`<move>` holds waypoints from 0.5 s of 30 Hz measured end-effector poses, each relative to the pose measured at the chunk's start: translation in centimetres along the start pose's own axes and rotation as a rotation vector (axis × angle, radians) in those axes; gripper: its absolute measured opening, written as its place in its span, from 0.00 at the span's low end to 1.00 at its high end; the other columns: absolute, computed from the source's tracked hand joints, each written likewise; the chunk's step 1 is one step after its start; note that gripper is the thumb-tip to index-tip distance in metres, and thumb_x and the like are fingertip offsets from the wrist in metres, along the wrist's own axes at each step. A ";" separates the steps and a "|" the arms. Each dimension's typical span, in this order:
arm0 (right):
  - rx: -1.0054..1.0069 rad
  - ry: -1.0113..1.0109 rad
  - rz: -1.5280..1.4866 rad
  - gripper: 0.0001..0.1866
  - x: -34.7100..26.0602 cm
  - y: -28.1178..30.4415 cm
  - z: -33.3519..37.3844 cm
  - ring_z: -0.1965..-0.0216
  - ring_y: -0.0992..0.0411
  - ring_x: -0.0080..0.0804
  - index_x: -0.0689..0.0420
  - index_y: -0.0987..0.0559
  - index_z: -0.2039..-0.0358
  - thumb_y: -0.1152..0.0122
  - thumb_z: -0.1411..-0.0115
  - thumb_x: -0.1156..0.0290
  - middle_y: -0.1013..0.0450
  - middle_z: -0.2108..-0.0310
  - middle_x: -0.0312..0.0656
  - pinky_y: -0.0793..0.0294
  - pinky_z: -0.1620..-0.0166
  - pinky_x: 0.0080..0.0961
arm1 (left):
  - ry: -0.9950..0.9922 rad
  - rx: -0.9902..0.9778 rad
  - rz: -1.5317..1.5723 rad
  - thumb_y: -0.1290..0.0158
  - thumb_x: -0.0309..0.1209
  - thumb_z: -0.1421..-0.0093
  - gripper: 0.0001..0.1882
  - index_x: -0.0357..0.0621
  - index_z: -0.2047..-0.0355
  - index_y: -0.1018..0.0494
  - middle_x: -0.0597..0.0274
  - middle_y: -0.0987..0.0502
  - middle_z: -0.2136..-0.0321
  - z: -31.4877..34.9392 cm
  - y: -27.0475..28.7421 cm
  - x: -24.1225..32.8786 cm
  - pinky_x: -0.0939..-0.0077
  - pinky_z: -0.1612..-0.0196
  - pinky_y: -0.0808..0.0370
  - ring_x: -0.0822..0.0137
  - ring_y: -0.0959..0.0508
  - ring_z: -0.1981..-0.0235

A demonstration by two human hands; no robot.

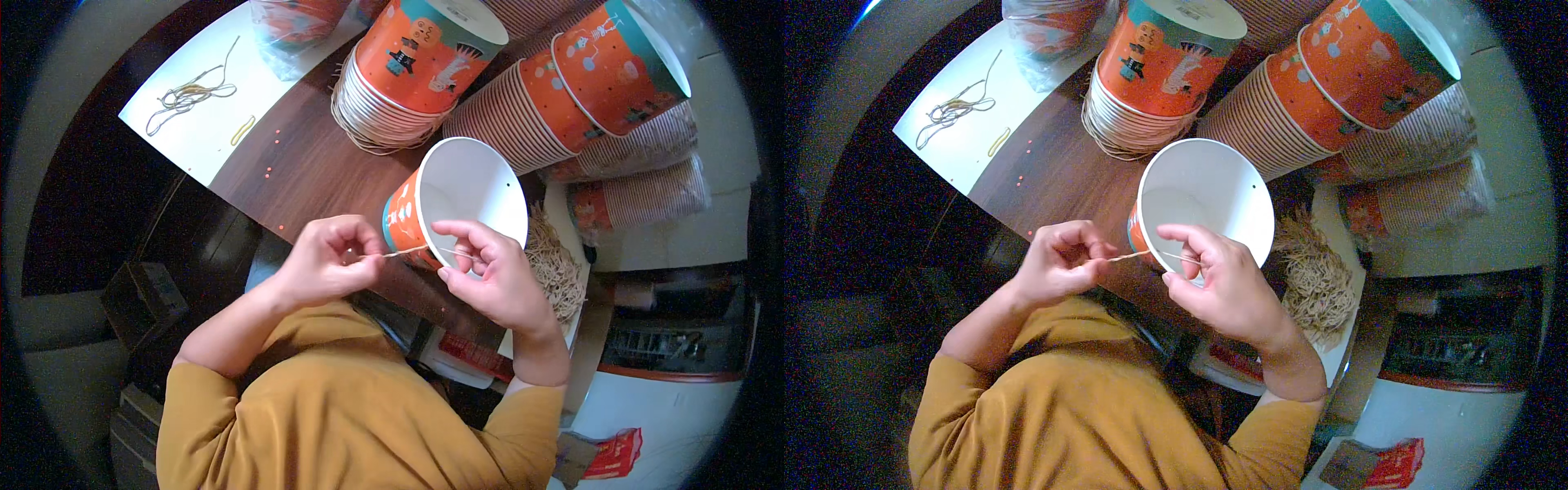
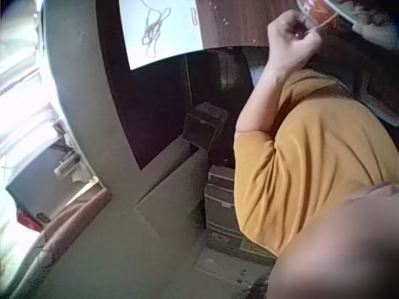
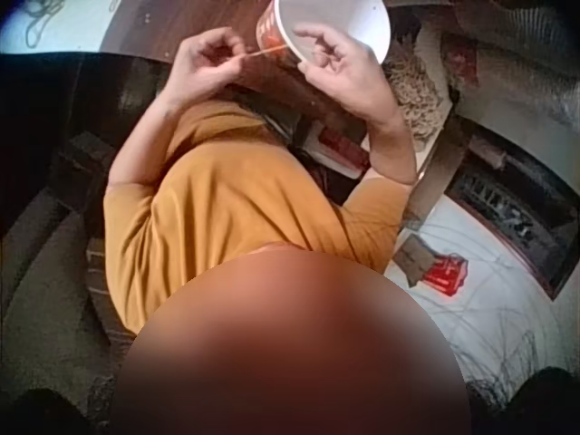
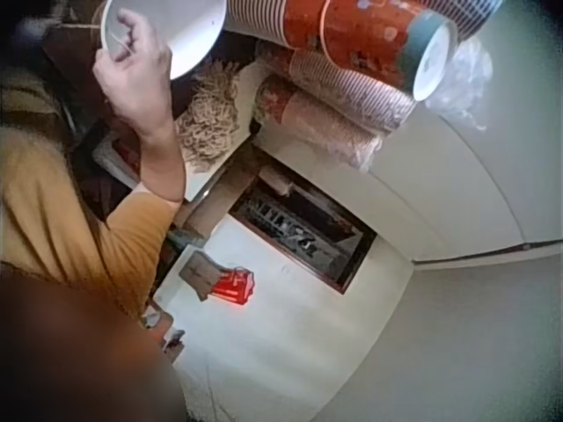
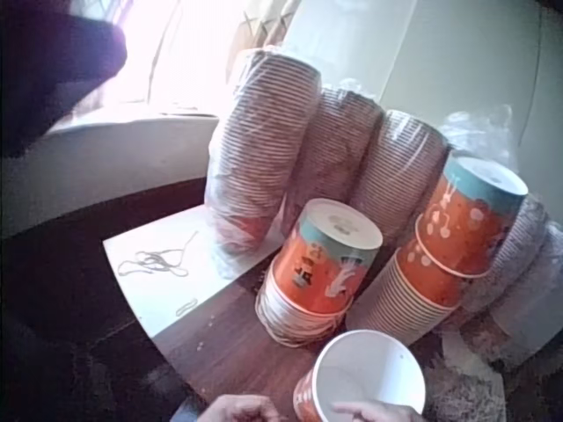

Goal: Attaching and knotting strings to pre-punched paper cups to create handles.

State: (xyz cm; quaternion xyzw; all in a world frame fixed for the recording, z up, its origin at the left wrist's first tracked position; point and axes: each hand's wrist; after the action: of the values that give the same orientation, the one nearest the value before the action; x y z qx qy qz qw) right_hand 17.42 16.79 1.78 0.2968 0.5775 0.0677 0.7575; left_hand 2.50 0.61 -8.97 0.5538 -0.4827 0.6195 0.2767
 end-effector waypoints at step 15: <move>-0.014 0.091 0.244 0.15 -1.5 -0.4 -0.1 0.78 0.43 0.18 0.63 0.21 0.60 0.38 0.51 0.79 0.42 0.80 0.32 0.42 0.74 0.18 | -0.494 0.152 -0.790 0.35 0.33 0.53 0.20 0.43 0.61 0.28 0.55 0.25 0.69 -1.3 -2.0 0.5 0.63 0.66 0.27 0.54 0.23 0.69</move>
State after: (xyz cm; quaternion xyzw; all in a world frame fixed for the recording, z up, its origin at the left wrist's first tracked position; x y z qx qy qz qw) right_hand 16.73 15.85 2.82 0.3561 0.5701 0.1770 0.7189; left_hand 3.60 2.41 -7.84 0.8446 -0.2397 0.3498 0.3267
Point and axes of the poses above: each hand's wrist, its own z-axis away from the middle knuckle, its own y-axis out of the back of the hand, x = y × z
